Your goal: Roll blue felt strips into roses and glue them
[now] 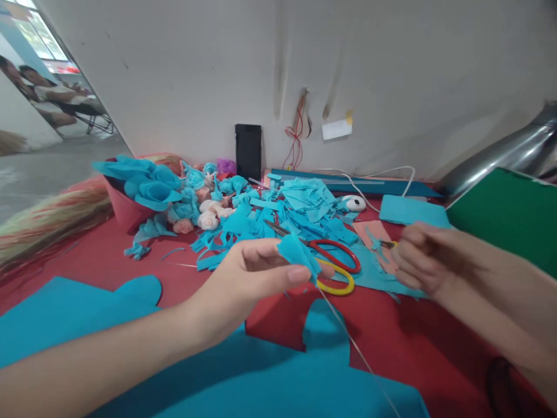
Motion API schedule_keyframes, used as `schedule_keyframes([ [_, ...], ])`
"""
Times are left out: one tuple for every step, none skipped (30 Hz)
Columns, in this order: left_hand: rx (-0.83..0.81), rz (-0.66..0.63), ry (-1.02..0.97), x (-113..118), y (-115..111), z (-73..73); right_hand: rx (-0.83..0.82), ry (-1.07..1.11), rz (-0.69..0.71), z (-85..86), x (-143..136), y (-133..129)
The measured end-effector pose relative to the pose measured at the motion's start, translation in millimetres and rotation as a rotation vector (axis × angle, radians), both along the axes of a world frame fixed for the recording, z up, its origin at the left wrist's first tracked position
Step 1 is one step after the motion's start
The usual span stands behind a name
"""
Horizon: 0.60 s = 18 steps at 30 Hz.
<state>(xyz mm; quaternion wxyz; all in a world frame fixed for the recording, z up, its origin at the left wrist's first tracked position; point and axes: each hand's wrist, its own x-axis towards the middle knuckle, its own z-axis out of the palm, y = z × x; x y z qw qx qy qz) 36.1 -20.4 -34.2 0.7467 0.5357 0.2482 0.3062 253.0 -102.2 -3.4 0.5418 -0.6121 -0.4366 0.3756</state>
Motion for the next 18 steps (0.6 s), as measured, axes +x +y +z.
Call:
schedule_keyframes([
  [-0.011, 0.006, 0.013, 0, 0, -0.2, -0.058, 0.119, 0.037, 0.5, -3, 2],
  [-0.014, 0.007, 0.018, 1, 0, -0.3, -0.099, 0.211, 0.054, 0.3, -5, 5],
  [-0.013, 0.009, 0.017, 1, 0, -0.5, -0.12, 0.252, 0.045, -0.5, -6, 6],
  [-0.012, 0.007, 0.019, 1, 0, -0.7, -0.123, 0.241, 0.016, -1.7, -6, 8],
  [-0.01, 0.0, 0.019, 1, 1, -0.9, -0.132, 0.238, 0.006, -3.1, -5, 8],
  [-0.005, -0.011, 0.019, 1, 1, -1.2, -0.141, 0.23, 0.005, -4.6, -4, 8],
  [0.001, -0.023, 0.02, 1, 1, -1.5, -0.149, 0.216, 0.013, -5.8, -3, 8],
  [0.006, -0.033, 0.02, 1, 1, -1.7, -0.158, 0.201, 0.02, -6.8, -1, 7],
  [0.009, -0.038, 0.016, 1, 2, -2.0, -0.159, 0.186, 0.025, -7.5, 0, 7],
  [0.011, -0.04, 0.011, 1, 2, -2.2, -0.152, 0.17, 0.026, -7.8, 0, 6],
  [0.009, -0.042, 0.005, 2, 2, -2.3, -0.141, 0.149, 0.023, -7.8, 1, 6],
  [0.003, -0.047, -0.001, 2, 2, -2.4, -0.13, 0.12, 0.017, -7.8, 1, 6],
  [-0.004, -0.053, -0.007, 1, 2, -2.6, -0.123, 0.081, 0.013, -7.7, 0, 7],
  [-0.011, -0.062, -0.011, 1, 2, -2.8, -0.118, 0.035, 0.009, -7.7, 0, 7],
  [-0.015, -0.072, -0.014, 0, 1, -3.2, -0.114, -0.019, 0.003, -7.8, 0, 8],
  [-0.017, -0.082, -0.017, 0, 1, -3.6, -0.113, -0.083, -0.009, -8.2, 0, 9],
  [-0.013, -0.091, -0.02, -1, 1, -4.2, -0.114, -0.161, -0.028, -8.7, 1, 9],
  [-0.005, -0.096, -0.021, -1, 1, -4.8, -0.112, -0.251, -0.059, -9.5, 3, 10],
])
